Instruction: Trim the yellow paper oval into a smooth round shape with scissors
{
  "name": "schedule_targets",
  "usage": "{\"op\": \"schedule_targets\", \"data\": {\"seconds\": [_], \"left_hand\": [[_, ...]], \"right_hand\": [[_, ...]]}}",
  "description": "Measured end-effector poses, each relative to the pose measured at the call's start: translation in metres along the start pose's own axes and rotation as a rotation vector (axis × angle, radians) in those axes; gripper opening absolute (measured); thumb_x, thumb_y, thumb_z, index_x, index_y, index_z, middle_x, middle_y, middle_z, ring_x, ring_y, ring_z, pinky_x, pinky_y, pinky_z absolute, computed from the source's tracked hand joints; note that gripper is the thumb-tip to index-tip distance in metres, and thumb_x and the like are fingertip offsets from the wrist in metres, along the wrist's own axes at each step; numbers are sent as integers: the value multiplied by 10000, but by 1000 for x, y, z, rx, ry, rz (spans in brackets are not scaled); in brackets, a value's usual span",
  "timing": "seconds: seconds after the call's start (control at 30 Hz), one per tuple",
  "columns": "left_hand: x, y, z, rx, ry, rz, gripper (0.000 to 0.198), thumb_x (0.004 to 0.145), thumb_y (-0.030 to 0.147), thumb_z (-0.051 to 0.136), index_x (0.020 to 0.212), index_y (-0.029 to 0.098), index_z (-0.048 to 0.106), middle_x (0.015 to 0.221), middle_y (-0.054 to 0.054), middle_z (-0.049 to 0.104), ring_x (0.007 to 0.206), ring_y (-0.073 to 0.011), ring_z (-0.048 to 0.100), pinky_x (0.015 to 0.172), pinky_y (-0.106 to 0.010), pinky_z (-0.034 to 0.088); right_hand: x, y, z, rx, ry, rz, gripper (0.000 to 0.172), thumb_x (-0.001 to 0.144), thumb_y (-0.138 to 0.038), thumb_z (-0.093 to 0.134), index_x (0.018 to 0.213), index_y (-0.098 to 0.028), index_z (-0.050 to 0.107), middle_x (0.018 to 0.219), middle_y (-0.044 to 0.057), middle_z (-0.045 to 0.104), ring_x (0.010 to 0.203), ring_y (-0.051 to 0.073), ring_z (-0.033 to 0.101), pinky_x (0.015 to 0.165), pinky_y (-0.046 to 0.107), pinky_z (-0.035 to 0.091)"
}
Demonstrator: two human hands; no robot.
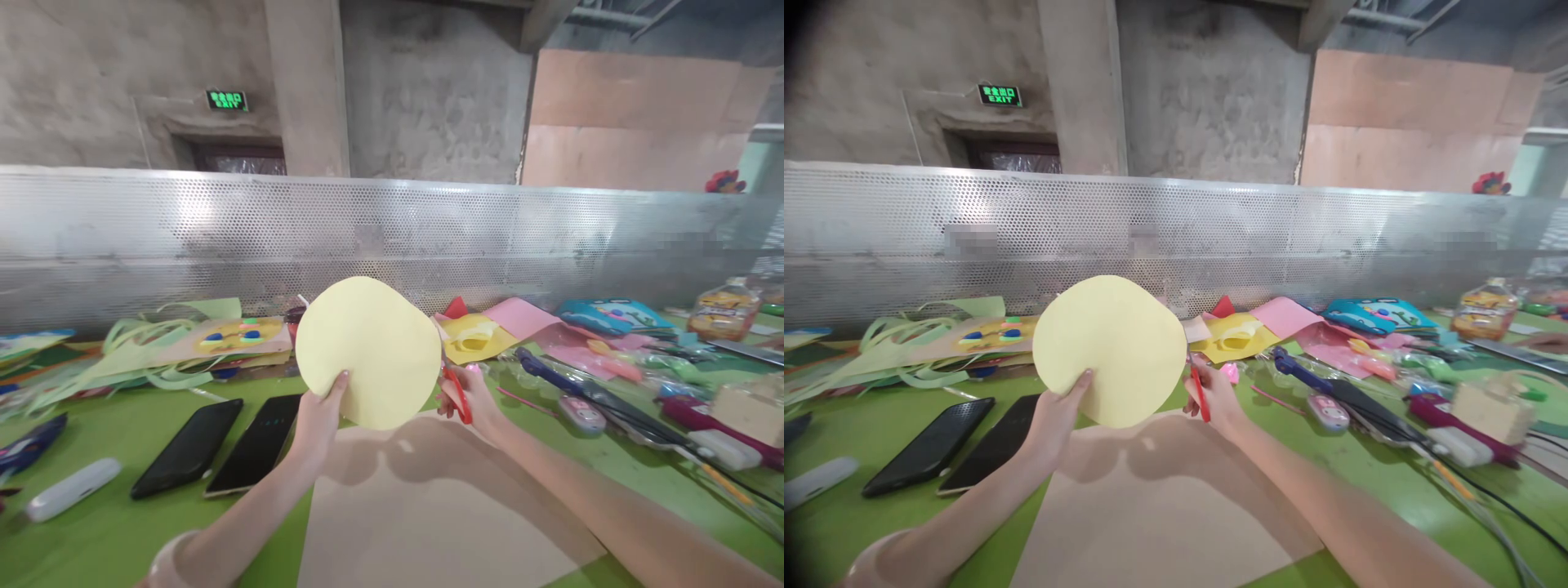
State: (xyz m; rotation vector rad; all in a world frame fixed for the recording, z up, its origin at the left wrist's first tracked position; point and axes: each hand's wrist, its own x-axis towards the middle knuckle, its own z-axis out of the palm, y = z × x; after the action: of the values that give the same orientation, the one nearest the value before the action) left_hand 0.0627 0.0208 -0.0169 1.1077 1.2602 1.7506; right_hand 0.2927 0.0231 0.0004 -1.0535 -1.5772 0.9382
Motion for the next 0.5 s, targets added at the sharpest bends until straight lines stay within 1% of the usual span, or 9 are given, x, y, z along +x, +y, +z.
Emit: {"op": "schedule_targets", "data": {"seconds": [0.13,0.27,0.5], "left_hand": [[1,-3,-1,17,-7,10,351,727,367,612,993,137,622,1063,-100,627,1021,-224,556,894,-328,425],[1,-2,-1,26,-20,23,365,729,373,608,1013,144,617,1074,-96,622,1022,-221,556,900,-324,419],[-4,5,0,26,-22,-17,364,726,367,611,1011,142,617,1088,-94,616,1034,-219,548,896,-324,421]], "right_hand": [[1,0,-1,11,1,4,99,704,-255,480,643,-186,445,386,-53,507,359,107,494,398,213,401],[2,3,-1,11,1,3,81,696,-245,465,641,-186,451,376,-54,514,345,105,491,395,212,407],[2,3,0,-36,37,26,152,716,-315,471,674,-171,500,385,-35,543,338,117,505,372,213,403]]}}
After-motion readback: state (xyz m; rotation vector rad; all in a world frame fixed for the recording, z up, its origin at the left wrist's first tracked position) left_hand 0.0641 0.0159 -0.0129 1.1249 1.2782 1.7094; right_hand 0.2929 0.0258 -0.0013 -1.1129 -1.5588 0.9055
